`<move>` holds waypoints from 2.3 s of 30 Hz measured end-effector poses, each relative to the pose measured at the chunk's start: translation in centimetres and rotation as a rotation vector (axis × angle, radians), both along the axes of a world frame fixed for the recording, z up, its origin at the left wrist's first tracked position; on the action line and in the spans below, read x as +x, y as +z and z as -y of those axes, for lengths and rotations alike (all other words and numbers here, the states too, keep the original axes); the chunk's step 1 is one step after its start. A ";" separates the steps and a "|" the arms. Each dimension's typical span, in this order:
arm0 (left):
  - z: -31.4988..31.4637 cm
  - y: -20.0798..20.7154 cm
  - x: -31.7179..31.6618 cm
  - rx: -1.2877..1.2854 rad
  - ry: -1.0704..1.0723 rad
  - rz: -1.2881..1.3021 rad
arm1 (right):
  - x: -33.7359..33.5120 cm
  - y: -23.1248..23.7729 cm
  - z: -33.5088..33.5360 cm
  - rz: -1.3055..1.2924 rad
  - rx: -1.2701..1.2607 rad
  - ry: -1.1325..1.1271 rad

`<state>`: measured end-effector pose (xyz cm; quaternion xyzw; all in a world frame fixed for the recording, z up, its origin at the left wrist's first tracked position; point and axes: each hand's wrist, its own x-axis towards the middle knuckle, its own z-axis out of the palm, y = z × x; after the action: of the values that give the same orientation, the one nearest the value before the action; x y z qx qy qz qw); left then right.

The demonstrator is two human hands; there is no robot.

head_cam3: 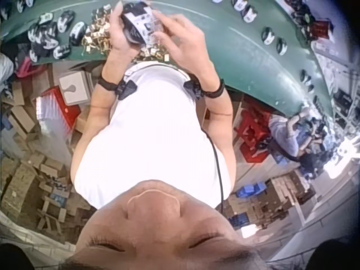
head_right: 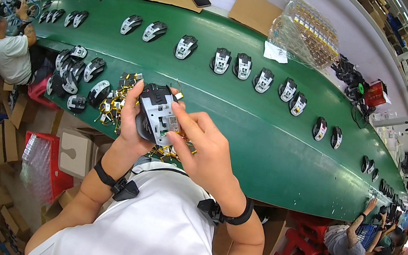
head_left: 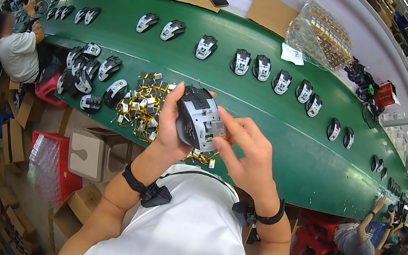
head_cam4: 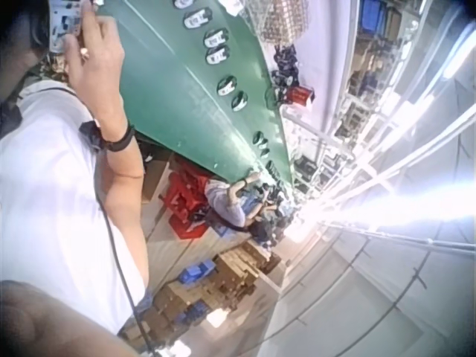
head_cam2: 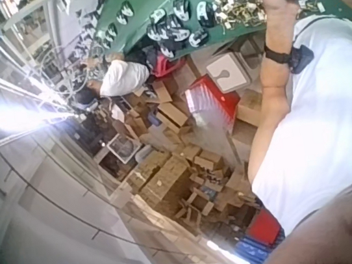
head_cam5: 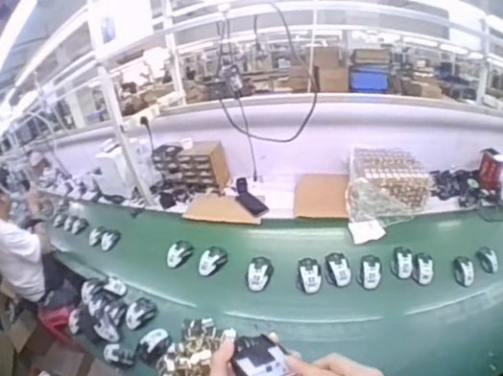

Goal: The person assembles electronic devices by inserting small yellow and white components into the bottom of black and white casings. They pick up a casing, insert the component, and place the finished unit on a green table. The process is repeated for multiple units in a continuous assembly line workflow.

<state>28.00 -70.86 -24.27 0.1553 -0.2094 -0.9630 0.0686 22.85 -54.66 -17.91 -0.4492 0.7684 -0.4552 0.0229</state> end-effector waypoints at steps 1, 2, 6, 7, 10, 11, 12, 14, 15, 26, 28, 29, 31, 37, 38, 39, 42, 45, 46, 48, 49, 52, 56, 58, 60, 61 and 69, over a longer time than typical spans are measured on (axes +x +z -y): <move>0.0 0.0 0.0 -0.003 0.007 0.015 | 0.1 0.3 -0.1 0.097 -0.049 0.009; 0.0 0.2 0.1 0.001 0.006 -0.016 | 0.2 0.4 -0.1 0.192 -0.100 0.018; 0.1 0.6 0.3 -0.004 0.000 -0.108 | 1.1 -0.4 0.4 -0.009 -0.067 -0.010; 0.2 0.7 0.4 -0.011 -0.005 -0.124 | 1.2 -1.0 0.7 -0.163 -0.051 -0.038; 0.0 0.8 0.3 0.024 0.038 -0.102 | 1.4 -0.8 0.7 -0.335 0.071 -0.051; 0.2 0.7 0.4 0.027 0.014 -0.117 | 1.4 -0.7 0.6 -0.370 0.090 -0.020; 0.3 0.4 0.6 0.031 -0.008 -0.133 | 1.3 -0.7 0.5 -0.405 0.110 0.011; 0.4 0.1 0.6 0.027 -0.034 -0.132 | 0.9 -0.6 0.0 -0.485 0.133 0.016; 0.3 0.1 0.4 0.018 -0.036 -0.115 | 0.8 -0.6 -0.1 -0.523 0.147 0.019; 0.2 0.0 0.2 -0.007 -0.026 -0.056 | 0.3 -0.9 0.0 -0.407 -0.010 0.013; -0.4 0.1 0.4 -0.063 -0.029 -0.036 | -0.5 -0.8 0.1 -0.231 -0.049 0.027; -0.6 0.3 0.4 -0.071 -0.048 -0.027 | -1.0 -0.9 0.2 -0.119 -0.064 0.036; -0.5 0.3 0.4 -0.109 -0.064 -0.026 | -1.2 -0.5 0.6 0.095 -0.050 -0.003; 0.3 0.3 0.1 -0.056 -0.071 -0.008 | -0.7 0.0 0.1 -0.307 0.034 0.105; 0.5 0.2 0.1 -0.040 -0.078 -0.007 | -0.5 0.3 -0.2 -0.351 0.048 0.130; 0.5 -0.3 -0.1 -0.057 -0.091 -0.008 | -0.7 0.2 -0.7 -0.418 0.091 0.178; 0.4 -0.4 -0.4 0.030 -0.156 0.031 | -2.0 0.1 -1.4 -0.540 0.114 0.234; -0.3 -0.2 -0.6 0.014 -0.090 0.029 | -1.2 -0.5 -0.5 -0.443 -0.052 0.056; -0.6 0.0 -0.7 0.000 -0.050 0.046 | -0.8 -1.0 0.0 -0.409 -0.124 -0.017; -0.9 0.2 -1.0 0.053 0.007 0.071 | -0.4 -2.2 1.0 -0.405 -0.197 -0.078; -1.1 0.2 -1.3 0.084 0.029 0.077 | -0.3 -2.4 1.2 -0.413 -0.202 -0.100; -0.3 0.0 -1.2 0.116 0.047 0.056 | 0.2 -2.2 1.7 -0.454 -0.151 -0.125; -0.5 0.5 -1.1 0.091 0.056 0.109 | 1.4 -3.1 1.1 -0.456 -0.119 -0.137; -0.5 0.8 -0.9 0.062 -0.006 0.057 | 1.8 -3.6 0.7 -0.445 -0.125 -0.134; -0.6 0.2 -0.9 0.083 -0.061 0.072 | 2.0 -3.9 0.0 -0.467 -0.111 -0.140; -0.7 -0.1 -0.8 0.088 -0.099 0.067 | 2.1 -4.2 -0.4 -0.440 -0.138 -0.137; -1.4 -1.8 -1.9 0.010 -0.208 0.127 | 1.1 -5.8 -2.2 -0.217 -0.141 -0.122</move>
<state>26.12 -69.49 -26.05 0.1940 -0.2234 -0.9541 -0.0461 23.92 -52.51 -23.74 -0.4488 0.7585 -0.4572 -0.1195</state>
